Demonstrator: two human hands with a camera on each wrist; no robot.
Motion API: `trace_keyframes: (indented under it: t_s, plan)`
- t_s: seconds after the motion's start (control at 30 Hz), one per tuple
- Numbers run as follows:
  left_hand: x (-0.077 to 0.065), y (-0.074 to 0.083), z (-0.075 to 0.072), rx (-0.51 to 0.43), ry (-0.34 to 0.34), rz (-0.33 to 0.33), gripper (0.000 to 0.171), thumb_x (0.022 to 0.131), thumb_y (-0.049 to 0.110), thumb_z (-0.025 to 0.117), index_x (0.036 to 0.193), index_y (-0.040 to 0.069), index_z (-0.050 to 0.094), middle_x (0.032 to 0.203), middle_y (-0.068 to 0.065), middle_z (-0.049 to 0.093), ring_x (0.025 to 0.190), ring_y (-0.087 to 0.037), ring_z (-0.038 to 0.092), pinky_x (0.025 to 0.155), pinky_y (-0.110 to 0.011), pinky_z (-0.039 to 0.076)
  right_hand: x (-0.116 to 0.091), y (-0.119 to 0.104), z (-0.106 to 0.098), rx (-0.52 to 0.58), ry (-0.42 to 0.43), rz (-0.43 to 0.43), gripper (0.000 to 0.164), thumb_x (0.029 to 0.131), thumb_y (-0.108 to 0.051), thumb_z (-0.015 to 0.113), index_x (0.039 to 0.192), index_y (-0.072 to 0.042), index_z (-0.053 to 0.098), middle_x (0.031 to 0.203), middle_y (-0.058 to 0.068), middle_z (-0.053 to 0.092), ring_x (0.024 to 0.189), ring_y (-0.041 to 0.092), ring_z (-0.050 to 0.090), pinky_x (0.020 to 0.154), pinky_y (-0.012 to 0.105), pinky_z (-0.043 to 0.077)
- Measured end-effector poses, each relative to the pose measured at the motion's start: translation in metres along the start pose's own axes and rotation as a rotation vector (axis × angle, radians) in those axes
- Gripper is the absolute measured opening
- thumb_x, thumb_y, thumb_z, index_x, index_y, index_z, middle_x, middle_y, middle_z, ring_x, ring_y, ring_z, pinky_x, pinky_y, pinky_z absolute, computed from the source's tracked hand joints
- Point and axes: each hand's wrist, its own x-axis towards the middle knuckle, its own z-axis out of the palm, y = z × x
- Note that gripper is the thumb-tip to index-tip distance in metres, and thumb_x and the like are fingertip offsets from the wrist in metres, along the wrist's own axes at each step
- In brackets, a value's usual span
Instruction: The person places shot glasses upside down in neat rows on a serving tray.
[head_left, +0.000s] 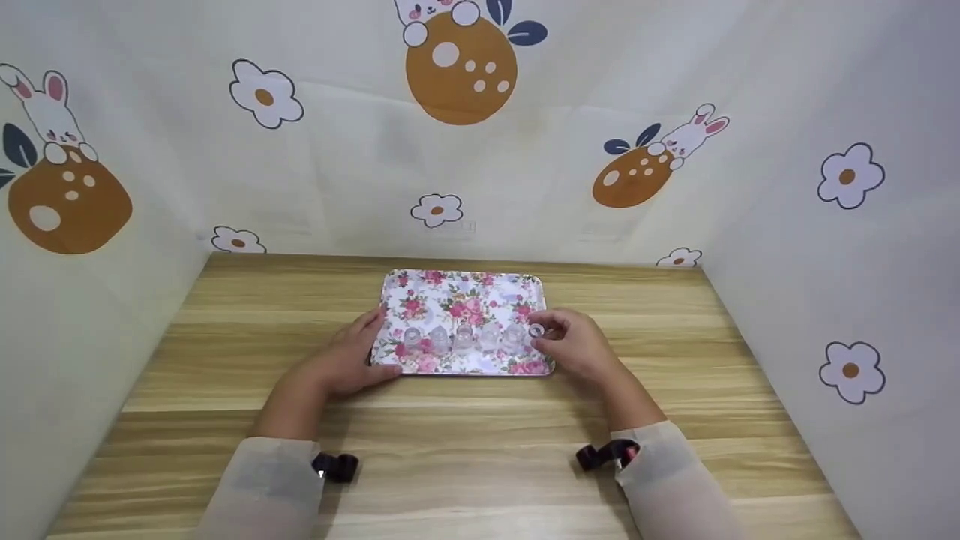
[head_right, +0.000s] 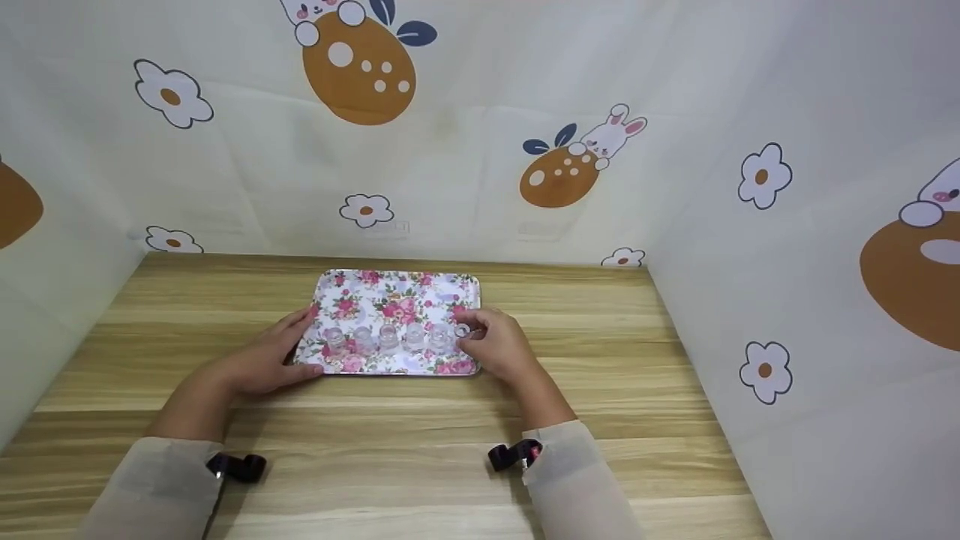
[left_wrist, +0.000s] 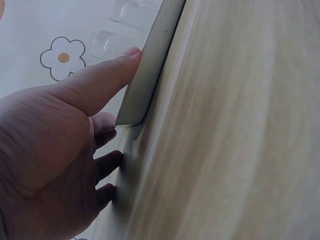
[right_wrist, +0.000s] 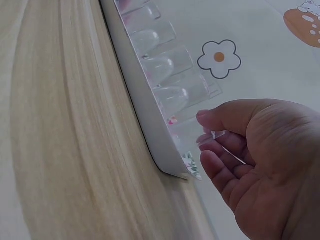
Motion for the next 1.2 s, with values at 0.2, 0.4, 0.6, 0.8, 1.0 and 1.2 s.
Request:
trace_keyframes:
  t_s: [0.2, 0.4, 0.6, 0.8, 1.0, 1.2]
  plan:
    - [0.001, 0.002, 0.000, 0.000, -0.001, 0.002, 0.106, 0.100, 0.055, 0.070, 0.173, 0.008, 0.009, 0.182, -0.016, 0.004, 0.166, -0.051, 0.009, 0.133, -0.069, 0.015, 0.000, 0.001, 0.000, -0.010, 0.000, 0.000, 0.037, 0.091, -0.004, 0.082, 0.127, -0.007, 0.077, 0.126, 0.011, 0.078, 0.099, 0.018, 0.073, 0.088, 0.024, 0.061]
    - [-0.001, 0.003, 0.000, -0.002, -0.001, 0.006, 0.107, 0.100, 0.054, 0.071, 0.173, 0.008, 0.008, 0.182, -0.017, 0.004, 0.165, -0.052, 0.009, 0.133, -0.069, 0.014, -0.002, 0.000, -0.002, -0.006, -0.007, 0.004, 0.042, 0.089, -0.007, 0.084, 0.131, -0.008, 0.075, 0.128, 0.010, 0.077, 0.100, 0.019, 0.073, 0.089, 0.027, 0.063]
    - [-0.002, 0.002, 0.000, -0.016, -0.003, -0.002, 0.107, 0.099, 0.054, 0.071, 0.173, 0.009, 0.008, 0.182, -0.016, 0.004, 0.166, -0.051, 0.008, 0.133, -0.069, 0.015, -0.004, -0.003, -0.007, 0.082, 0.012, 0.035, 0.047, 0.090, -0.014, 0.085, 0.135, -0.005, 0.072, 0.131, 0.014, 0.074, 0.111, 0.026, 0.074, 0.094, 0.032, 0.064]
    - [-0.003, 0.000, 0.000, -0.025, -0.008, -0.018, 0.108, 0.099, 0.056, 0.071, 0.174, 0.011, 0.008, 0.183, -0.013, 0.003, 0.166, -0.050, 0.006, 0.133, -0.070, 0.015, -0.007, -0.002, -0.010, 0.131, 0.044, 0.030, 0.050, 0.091, -0.011, 0.083, 0.137, 0.001, 0.069, 0.133, 0.024, 0.071, 0.115, 0.031, 0.074, 0.095, 0.029, 0.064]
    - [-0.001, -0.002, -0.002, -0.009, -0.007, -0.028, 0.109, 0.098, 0.059, 0.070, 0.174, 0.012, 0.007, 0.183, -0.014, 0.003, 0.166, -0.051, 0.007, 0.132, -0.071, 0.015, -0.005, 0.003, -0.019, 0.126, 0.066, 0.033, 0.050, 0.091, -0.010, 0.084, 0.137, -0.002, 0.070, 0.133, 0.022, 0.072, 0.117, 0.032, 0.075, 0.095, 0.029, 0.064]
    - [0.002, -0.005, 0.001, -0.004, 0.012, -0.008, 0.110, 0.097, 0.058, 0.072, 0.174, 0.010, 0.010, 0.182, -0.015, 0.006, 0.165, -0.051, 0.011, 0.133, -0.070, 0.017, -0.004, 0.005, -0.025, 0.083, 0.105, 0.013, 0.049, 0.092, -0.012, 0.082, 0.138, 0.001, 0.068, 0.131, 0.023, 0.072, 0.122, 0.037, 0.071, 0.101, 0.031, 0.061]
